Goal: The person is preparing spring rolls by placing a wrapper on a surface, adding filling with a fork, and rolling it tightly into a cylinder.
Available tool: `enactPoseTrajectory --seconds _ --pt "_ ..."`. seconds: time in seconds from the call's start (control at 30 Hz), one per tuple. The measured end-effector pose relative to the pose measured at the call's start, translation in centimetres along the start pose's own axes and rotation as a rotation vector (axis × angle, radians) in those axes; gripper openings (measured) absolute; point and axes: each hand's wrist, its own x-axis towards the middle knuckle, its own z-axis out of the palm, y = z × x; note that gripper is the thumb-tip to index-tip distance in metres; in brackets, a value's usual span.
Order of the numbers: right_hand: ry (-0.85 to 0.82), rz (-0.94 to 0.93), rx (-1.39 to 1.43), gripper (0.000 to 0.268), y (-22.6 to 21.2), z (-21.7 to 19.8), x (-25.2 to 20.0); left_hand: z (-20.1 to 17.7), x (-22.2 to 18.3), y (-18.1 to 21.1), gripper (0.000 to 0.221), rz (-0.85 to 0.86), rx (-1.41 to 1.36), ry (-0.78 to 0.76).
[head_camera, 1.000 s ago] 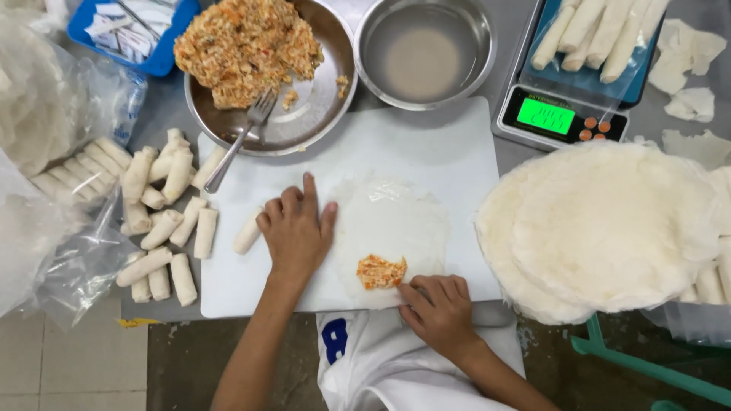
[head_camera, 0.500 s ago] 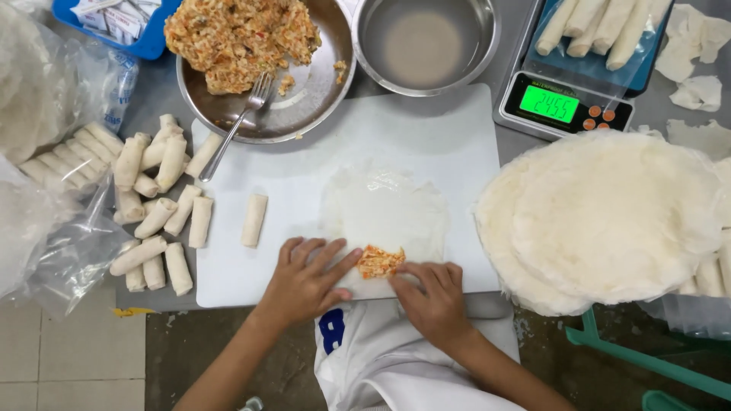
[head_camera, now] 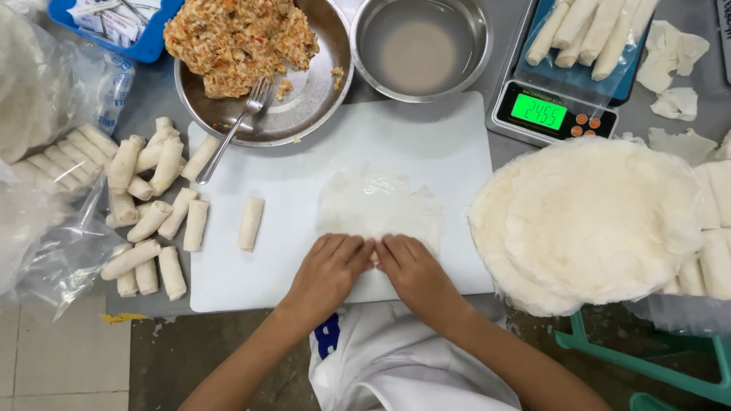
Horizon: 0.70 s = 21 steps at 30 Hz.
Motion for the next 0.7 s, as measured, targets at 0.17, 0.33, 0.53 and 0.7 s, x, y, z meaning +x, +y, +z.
enactPoseTrajectory --seconds 0.17,0.33,0.53,0.7 --pt "-0.054 0.003 0.031 0.018 1.7 2.6 -2.0 0.2 -0.6 -0.1 0.017 -0.042 -0.099 -0.006" --pt "-0.016 0.134 0.133 0.016 0.8 1.1 -1.1 -0.3 -0.2 -1.0 0.015 -0.023 -0.109 0.043" --pt "0.166 0.05 -0.162 0.039 -3.4 1.9 -1.5 0.6 -1.8 -1.5 0.041 -0.096 0.177 0.155" --pt "0.062 0.112 -0.246 0.052 -2.6 2.6 -0.3 1.1 -2.9 -1.3 0.041 -0.233 0.405 0.316"
